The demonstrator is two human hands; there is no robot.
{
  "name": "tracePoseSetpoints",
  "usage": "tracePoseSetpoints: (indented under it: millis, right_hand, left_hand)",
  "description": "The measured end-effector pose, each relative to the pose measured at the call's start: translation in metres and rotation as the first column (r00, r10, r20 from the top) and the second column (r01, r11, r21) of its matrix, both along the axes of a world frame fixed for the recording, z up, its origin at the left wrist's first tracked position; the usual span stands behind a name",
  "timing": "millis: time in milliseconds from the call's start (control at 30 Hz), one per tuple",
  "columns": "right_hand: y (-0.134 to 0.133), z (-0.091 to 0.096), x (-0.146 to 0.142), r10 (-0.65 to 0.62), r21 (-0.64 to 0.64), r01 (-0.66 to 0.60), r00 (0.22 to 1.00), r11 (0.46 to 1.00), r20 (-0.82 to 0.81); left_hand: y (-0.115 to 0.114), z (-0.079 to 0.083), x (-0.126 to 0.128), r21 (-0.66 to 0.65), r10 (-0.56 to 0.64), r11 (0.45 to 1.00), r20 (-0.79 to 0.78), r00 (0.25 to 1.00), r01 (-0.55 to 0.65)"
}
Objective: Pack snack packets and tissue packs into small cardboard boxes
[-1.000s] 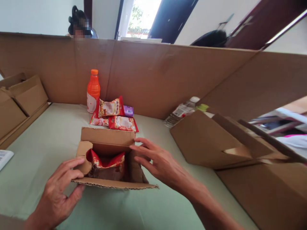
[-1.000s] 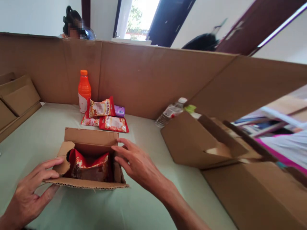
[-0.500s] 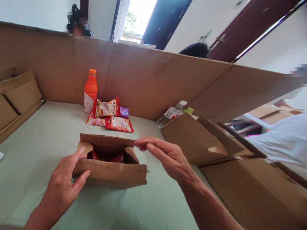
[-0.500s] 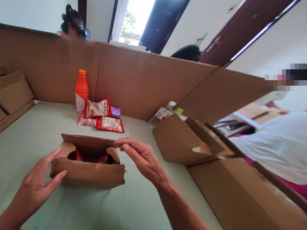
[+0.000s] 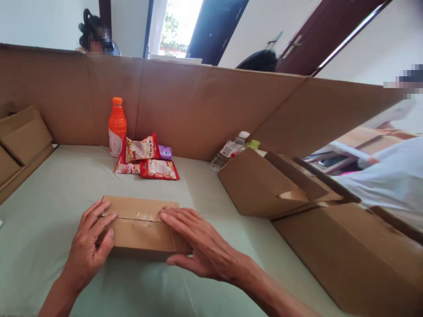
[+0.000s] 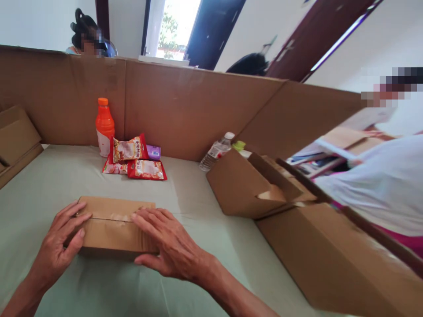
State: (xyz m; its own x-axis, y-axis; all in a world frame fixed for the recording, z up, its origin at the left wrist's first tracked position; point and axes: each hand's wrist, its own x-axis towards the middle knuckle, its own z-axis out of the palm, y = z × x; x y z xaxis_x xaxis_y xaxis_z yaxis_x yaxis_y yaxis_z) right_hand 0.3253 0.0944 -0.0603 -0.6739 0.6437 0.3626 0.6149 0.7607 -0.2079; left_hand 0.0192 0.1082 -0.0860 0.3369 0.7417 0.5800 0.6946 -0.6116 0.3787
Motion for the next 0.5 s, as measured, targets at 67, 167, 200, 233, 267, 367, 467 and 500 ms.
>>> tracePoseSetpoints:
  millis: [67, 167, 200, 233, 267, 367, 467, 500]
  right_hand:
    - [0.004, 0.007, -0.002, -0.003, -0.050, 0.008, 0.994, 0.999, 0.107]
    - [0.017, 0.019, -0.008, -0.067, -0.126, 0.101, 0.966, 0.987, 0.249]
    - [0.022, 0.022, -0.011, -0.070, -0.145, 0.113, 0.959, 0.983, 0.274]
    - [0.027, 0.025, -0.013, -0.056, -0.157, 0.105, 0.956, 0.982, 0.287]
    - [0.033, 0.027, -0.014, -0.031, -0.162, 0.081, 0.957, 0.983, 0.290]
    - [0.044, 0.034, -0.014, 0.025, -0.129, 0.013, 0.958, 0.992, 0.284]
    - [0.039, 0.039, -0.002, -0.022, -0.097, 0.052, 0.956, 0.994, 0.294]
    - [0.032, 0.040, 0.005, -0.059, -0.100, 0.091, 0.955, 0.991, 0.291]
  left_hand:
    - [0.004, -0.003, 0.000, -0.009, 0.016, 1.000, 0.032, 0.999, -0.016]
    - [0.007, -0.006, 0.000, -0.012, 0.011, 1.000, 0.058, 0.998, -0.010]
    - [0.007, -0.006, 0.000, -0.014, 0.006, 1.000, 0.064, 0.998, -0.005]
    - [0.007, -0.007, -0.001, -0.017, 0.007, 1.000, 0.072, 0.997, -0.006]
    - [0.008, -0.008, -0.002, -0.022, 0.014, 1.000, 0.082, 0.997, -0.012]
    - [0.014, -0.012, -0.005, -0.039, 0.035, 0.999, 0.105, 0.994, -0.031]
    - [0.021, -0.018, -0.005, -0.065, -0.010, 0.998, 0.058, 0.998, 0.014]
    - [0.021, -0.021, -0.004, -0.074, -0.021, 0.997, 0.047, 0.999, 0.025]
